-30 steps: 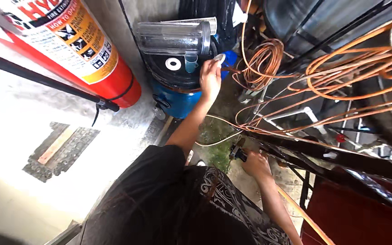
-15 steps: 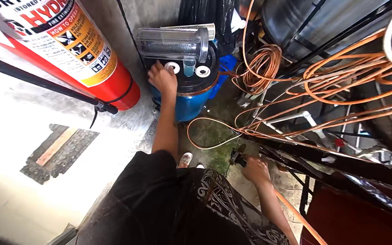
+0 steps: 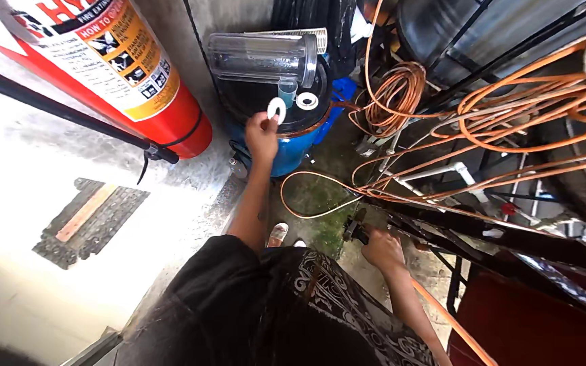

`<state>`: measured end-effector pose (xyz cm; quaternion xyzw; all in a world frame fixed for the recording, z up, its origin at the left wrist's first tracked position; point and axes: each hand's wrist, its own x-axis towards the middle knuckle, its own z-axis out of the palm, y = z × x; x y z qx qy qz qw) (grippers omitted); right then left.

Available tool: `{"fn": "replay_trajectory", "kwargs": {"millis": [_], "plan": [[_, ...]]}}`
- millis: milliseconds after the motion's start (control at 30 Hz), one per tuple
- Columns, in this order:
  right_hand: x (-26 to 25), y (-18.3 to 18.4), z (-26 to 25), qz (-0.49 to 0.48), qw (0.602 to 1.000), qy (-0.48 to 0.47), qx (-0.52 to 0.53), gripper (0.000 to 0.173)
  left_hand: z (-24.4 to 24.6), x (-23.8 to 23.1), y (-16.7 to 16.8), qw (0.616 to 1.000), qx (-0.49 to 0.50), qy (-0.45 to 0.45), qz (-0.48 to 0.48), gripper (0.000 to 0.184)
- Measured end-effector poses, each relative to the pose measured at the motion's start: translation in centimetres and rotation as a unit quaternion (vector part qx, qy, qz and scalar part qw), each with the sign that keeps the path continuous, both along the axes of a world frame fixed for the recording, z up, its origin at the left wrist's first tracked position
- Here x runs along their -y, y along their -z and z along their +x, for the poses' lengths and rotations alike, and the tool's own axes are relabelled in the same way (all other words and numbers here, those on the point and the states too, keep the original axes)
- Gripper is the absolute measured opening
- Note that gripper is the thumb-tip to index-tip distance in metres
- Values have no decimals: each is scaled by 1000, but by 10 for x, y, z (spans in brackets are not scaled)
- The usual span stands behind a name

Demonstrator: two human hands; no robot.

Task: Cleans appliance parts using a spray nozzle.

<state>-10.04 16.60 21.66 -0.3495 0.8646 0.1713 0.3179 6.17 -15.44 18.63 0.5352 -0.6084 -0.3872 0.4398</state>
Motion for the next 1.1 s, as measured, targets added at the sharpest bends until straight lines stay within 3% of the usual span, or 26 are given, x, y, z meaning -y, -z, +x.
{"fn": "replay_trajectory", "kwargs": {"millis": [167, 367, 667, 900, 1000, 1100], "plan": [[17, -33, 9, -65, 998, -12, 12, 61, -82, -59, 53, 956, -48, 288, 20, 24], [25, -49, 8, -177, 984, -32, -14, 66, -153, -94, 99, 899, -52, 433, 25, 31], [34, -60, 21, -179, 984, -15, 4, 63, -190, -115, 98, 902, 1, 425, 81, 26], [30, -61, 15, -184, 983, 10, -13, 62, -192, -110, 100, 894, -88, 421, 127, 25], [27, -56, 22, -206, 978, -17, -8, 63, -199, -110, 99, 871, -125, 375, 292, 32], [29, -55, 22, -193, 981, -7, -5, 63, -200, -110, 94, 805, -222, 314, 452, 29]]}}
